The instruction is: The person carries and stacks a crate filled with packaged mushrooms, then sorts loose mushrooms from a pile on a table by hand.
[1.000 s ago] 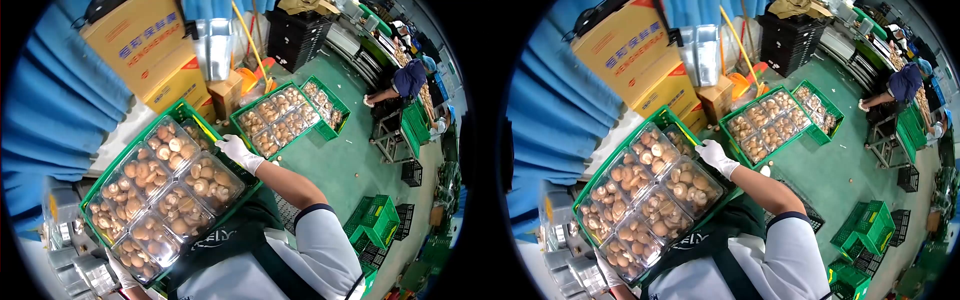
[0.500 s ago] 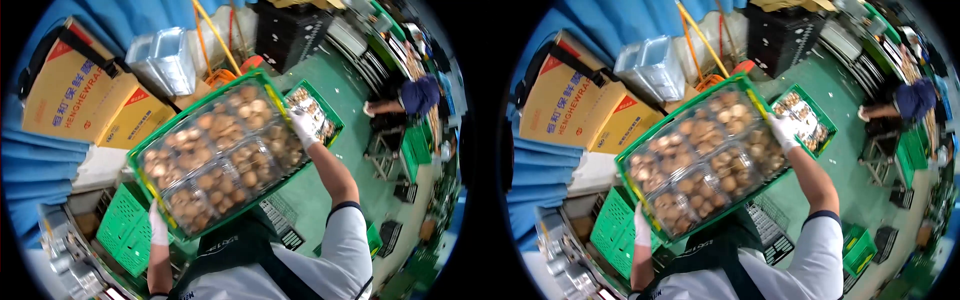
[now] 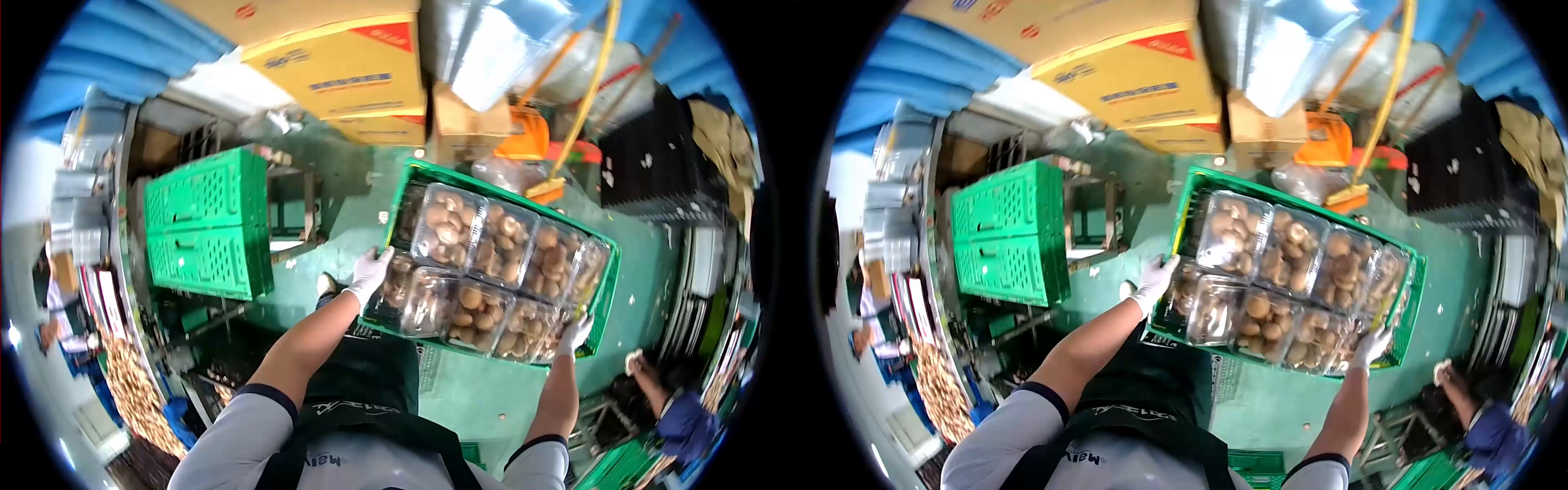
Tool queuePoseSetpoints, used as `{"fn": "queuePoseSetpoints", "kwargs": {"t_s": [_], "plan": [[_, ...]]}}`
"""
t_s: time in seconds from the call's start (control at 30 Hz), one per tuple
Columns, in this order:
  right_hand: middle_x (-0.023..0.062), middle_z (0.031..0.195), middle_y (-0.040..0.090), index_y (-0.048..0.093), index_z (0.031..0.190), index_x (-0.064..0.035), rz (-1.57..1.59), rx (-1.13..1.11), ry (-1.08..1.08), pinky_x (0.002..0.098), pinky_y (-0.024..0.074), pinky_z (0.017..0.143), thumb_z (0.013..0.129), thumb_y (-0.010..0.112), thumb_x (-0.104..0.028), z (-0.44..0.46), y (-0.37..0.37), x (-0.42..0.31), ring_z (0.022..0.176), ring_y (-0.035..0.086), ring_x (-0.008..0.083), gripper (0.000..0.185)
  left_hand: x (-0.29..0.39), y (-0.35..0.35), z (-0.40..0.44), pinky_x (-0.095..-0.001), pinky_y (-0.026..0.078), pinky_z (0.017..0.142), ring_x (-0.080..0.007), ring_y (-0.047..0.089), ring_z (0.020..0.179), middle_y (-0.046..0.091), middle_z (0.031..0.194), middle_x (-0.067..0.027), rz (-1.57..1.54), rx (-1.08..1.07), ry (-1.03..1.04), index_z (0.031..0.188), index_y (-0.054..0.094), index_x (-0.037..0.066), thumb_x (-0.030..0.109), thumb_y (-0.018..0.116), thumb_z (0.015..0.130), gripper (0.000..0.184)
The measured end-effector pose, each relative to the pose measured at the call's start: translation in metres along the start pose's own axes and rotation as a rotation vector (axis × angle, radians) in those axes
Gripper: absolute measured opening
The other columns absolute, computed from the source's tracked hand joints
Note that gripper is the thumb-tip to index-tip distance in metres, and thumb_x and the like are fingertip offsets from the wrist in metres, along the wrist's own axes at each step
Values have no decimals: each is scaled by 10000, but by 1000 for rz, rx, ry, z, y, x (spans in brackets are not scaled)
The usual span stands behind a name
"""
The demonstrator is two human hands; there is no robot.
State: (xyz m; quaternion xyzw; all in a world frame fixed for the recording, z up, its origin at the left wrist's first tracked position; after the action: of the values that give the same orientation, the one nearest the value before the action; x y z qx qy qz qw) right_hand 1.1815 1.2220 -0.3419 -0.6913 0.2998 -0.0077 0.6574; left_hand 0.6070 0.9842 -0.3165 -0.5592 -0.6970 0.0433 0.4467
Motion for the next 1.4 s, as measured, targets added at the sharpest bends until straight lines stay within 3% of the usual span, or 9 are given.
{"fn": "queuePoseSetpoints", "kwargs": {"t_s": [0.2,0.23,0.3,0.37,0.4,0.43,0.57,1.23,1.4], "plan": [[227,1472,384,402,1422,10,513,-209,136,411,351,1093,1022,378,-449,24,9,36,1289,441,365,610,-36,0,-31,-440,458,885,-403,532,1081,509,1186,-219,-57,179,209,1271,499,56,256,648,870,473],[113,1332,476,377,1445,-34,248,-123,-31,348,445,933,1026,392,-439,22,-4,42,1028,546,228,583,-42,-1,-41,-458,454,898,-410,541,1071,540,1158,-230,-19,184,144,1265,510,56,253,645,869,463],[190,1295,556,407,1418,17,346,-41,54,372,488,919,1028,388,-410,-6,-19,75,1074,588,310,578,-68,4,-52,-470,454,902,-414,550,1054,571,1129,-229,-7,140,181,1286,504,57,232,632,872,467],[207,1276,573,484,1347,27,-469,194,-127,401,500,948,1027,363,-360,-32,-28,137,1066,614,344,517,-68,-6,-64,-452,432,981,-367,536,1155,561,1265,-183,-21,60,259,1350,465,63,170,610,857,525],[280,1329,500,481,1327,37,-649,67,46,481,514,914,1026,380,-381,-59,-24,164,1156,552,420,525,-70,-6,-63,-452,424,988,-371,530,1166,558,1268,-189,13,66,278,1350,467,58,166,608,858,522],[102,1299,583,425,1404,-72,-628,-91,461,419,498,949,1015,347,-378,-103,-27,128,1080,623,302,502,-71,-4,-62,-452,415,995,-374,523,1178,554,1271,-195,49,67,300,1350,470,53,162,606,860,520],[5,1302,557,487,1321,-149,422,-96,919,349,462,948,961,416,-503,-195,17,104,1063,594,229,510,-67,-15,-59,-441,414,1010,-369,514,1184,539,1279,-196,-74,42,341,1340,464,21,72,653,789,585],[65,1582,208,141,1544,-95,1204,-293,422,351,226,1157,1035,254,-385,-263,83,-89,1412,266,235,597,-82,-7,-51,-421,377,1043,-345,427,1268,443,1376,-176,-128,-135,309,1415,380,18,126,724,740,765],[123,1276,569,499,1334,26,592,37,486,365,409,1024,984,353,-408,-270,66,-61,1133,534,270,576,-75,-13,-50,-435,398,1029,-387,471,1187,487,1302,-212,-147,-58,367,1358,422,-28,69,696,732,691]]}}
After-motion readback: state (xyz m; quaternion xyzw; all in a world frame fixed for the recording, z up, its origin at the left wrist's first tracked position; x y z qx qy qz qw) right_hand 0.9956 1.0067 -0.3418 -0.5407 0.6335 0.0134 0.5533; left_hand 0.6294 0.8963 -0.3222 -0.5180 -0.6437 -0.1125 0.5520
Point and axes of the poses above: each hand's wrist, its own z-axis towards the middle knuckle, its own y-axis out of the palm, x = y × z, the point moved 5 cm from there along z, towards the middle knuckle
